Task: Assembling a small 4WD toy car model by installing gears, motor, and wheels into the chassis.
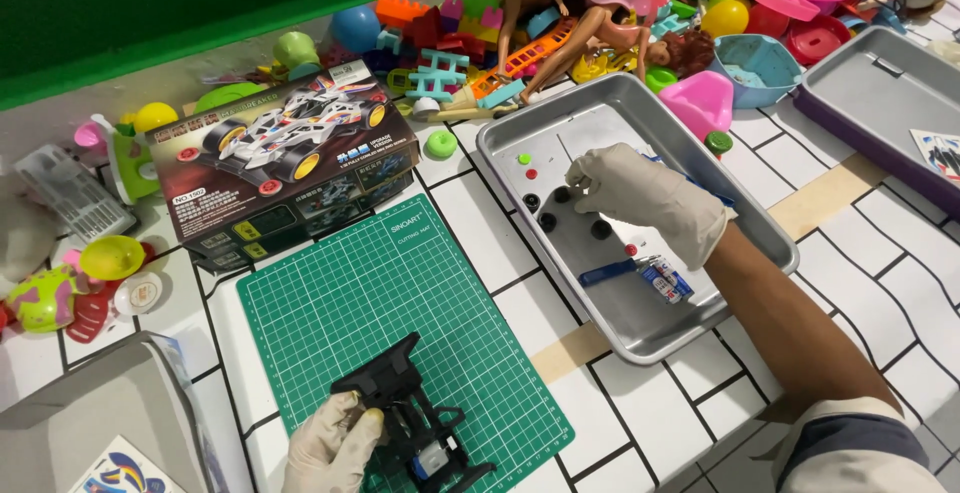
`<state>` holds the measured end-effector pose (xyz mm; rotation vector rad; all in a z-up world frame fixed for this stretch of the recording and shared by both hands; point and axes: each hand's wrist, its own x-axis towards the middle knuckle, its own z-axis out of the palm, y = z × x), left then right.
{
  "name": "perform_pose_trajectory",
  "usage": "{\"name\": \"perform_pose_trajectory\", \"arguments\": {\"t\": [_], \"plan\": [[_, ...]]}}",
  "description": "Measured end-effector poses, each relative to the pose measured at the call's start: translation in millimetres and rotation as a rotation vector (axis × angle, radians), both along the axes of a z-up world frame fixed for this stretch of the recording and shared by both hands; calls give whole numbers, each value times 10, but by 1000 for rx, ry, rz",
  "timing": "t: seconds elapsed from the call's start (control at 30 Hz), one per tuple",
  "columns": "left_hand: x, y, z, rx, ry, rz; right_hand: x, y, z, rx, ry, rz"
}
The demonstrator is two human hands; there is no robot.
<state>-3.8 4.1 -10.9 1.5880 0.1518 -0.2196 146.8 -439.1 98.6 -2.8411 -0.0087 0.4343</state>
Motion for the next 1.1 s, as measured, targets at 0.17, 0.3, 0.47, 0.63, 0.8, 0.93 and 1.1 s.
{"name": "perform_pose_trajectory", "arguments": {"t": [0.17,0.3,0.47,0.63,0.8,0.93,1.1], "plan": [[-25,22,-105,-96,48,59,-77,61,97,108,43,-76],[-2,32,-178,13,84,64,-75,152,95,47,99,-54],[-35,221,-661,-310,25,59,-63,23,-129,-92,-100,143],[-48,134,-591,-290,-38,111,-129,85,117,1,41,28],[-39,172,-578,-265,121,150,-59,-85,11,110,-41,-92],[-32,162,-504,-237,55,109,-119,-62,153,28,42,-64],[-34,150,-519,-210,28,110,-157,-39,226,-37,119,-130]]}}
